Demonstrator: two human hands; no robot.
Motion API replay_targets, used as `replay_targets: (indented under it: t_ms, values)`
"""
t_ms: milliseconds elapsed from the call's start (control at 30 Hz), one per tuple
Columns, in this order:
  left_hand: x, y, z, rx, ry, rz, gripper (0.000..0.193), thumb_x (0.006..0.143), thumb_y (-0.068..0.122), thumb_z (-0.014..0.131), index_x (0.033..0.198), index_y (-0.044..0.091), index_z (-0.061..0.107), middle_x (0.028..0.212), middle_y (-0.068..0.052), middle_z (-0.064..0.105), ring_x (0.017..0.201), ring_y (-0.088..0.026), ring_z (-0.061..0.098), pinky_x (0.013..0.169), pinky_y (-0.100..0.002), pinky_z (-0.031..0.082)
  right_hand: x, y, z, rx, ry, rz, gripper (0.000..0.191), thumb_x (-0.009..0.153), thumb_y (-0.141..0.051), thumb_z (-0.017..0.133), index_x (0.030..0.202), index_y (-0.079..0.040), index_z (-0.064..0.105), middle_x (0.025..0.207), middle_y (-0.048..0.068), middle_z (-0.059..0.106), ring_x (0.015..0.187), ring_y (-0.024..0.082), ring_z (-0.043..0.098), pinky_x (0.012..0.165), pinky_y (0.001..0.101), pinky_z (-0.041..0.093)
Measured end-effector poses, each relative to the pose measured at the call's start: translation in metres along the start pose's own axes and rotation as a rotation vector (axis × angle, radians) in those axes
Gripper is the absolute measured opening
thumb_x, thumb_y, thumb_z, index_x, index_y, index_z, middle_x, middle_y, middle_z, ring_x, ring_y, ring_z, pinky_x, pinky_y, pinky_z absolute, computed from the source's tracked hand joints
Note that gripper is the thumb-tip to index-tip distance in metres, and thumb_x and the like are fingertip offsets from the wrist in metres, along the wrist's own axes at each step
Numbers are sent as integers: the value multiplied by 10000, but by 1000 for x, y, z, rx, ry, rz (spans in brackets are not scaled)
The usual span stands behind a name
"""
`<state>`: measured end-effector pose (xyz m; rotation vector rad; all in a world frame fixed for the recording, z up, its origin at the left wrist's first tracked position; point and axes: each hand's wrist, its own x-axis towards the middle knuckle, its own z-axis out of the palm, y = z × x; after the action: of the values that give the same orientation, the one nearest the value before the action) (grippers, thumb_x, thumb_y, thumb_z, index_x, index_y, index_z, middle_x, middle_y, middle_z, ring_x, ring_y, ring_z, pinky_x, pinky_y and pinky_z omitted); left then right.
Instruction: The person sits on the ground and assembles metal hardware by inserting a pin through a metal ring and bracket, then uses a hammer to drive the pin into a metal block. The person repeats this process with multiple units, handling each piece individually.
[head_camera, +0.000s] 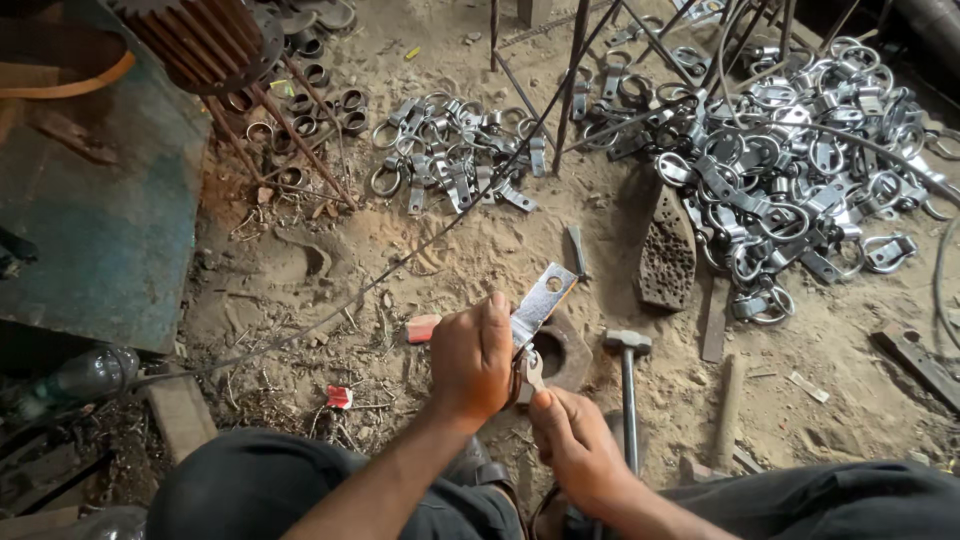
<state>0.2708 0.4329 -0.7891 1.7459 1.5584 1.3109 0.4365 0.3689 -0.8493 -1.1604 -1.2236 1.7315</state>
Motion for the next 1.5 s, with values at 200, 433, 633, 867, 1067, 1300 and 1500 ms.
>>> replay_targets:
  t_ms: [200,433,633,867,1067,1300,1500]
  values:
    - [1,7,0,56,-17,65,467,1084,265,390,722,45,585,645,-221,599,628,-457,602,557,-537,417,-11,-2,9,634,-93,356,412,1049,-443,453,778,-135,412,574,-29,305,440,100,253,401,279,258]
    - [5,15,-2,57,-20,67,458,1075,277,393,748,36,605,660,-230,611,639,-464,610,552,-545,422,-26,-34,12,808,-132,493,430,1039,-473,429,763,-144,418,530,-31,290,391,103,233,385,288,258]
    - [15,8,-3,-63,-13,-217,492,1049,338,388,738,43,628,558,-164,577,533,-354,583,544,-493,401,-3,-62,-23,-512,55,-94,410,1069,-396,448,794,-109,551,563,15,482,444,149,430,413,352,374]
    - [20,-12,0,-133,-147,-420,540,1036,395,434,728,-22,584,621,-173,585,599,-324,569,612,-478,433,22,-91,-43,-1204,57,-426,352,996,-393,560,787,-109,556,516,68,553,401,270,519,422,445,406]
    - [16,-36,11,-147,-333,-657,530,988,431,458,807,-27,653,752,-226,685,717,-331,647,704,-442,491,33,-76,-47,-1180,48,-670,347,997,-369,569,775,-104,530,548,86,568,433,308,553,438,466,413]
    - [5,-53,25,64,-274,-476,585,1012,441,422,771,-23,682,763,-275,670,769,-454,656,688,-517,471,41,-49,-48,-1137,-46,-258,342,975,-378,575,782,-96,579,490,154,571,462,389,571,492,522,421]
    - [0,-53,28,69,-274,-418,593,1020,424,410,703,-9,662,680,-254,646,685,-450,650,640,-534,459,37,-43,-50,-1059,-47,-304,337,954,-356,602,754,-85,602,530,172,595,535,429,605,506,543,433]
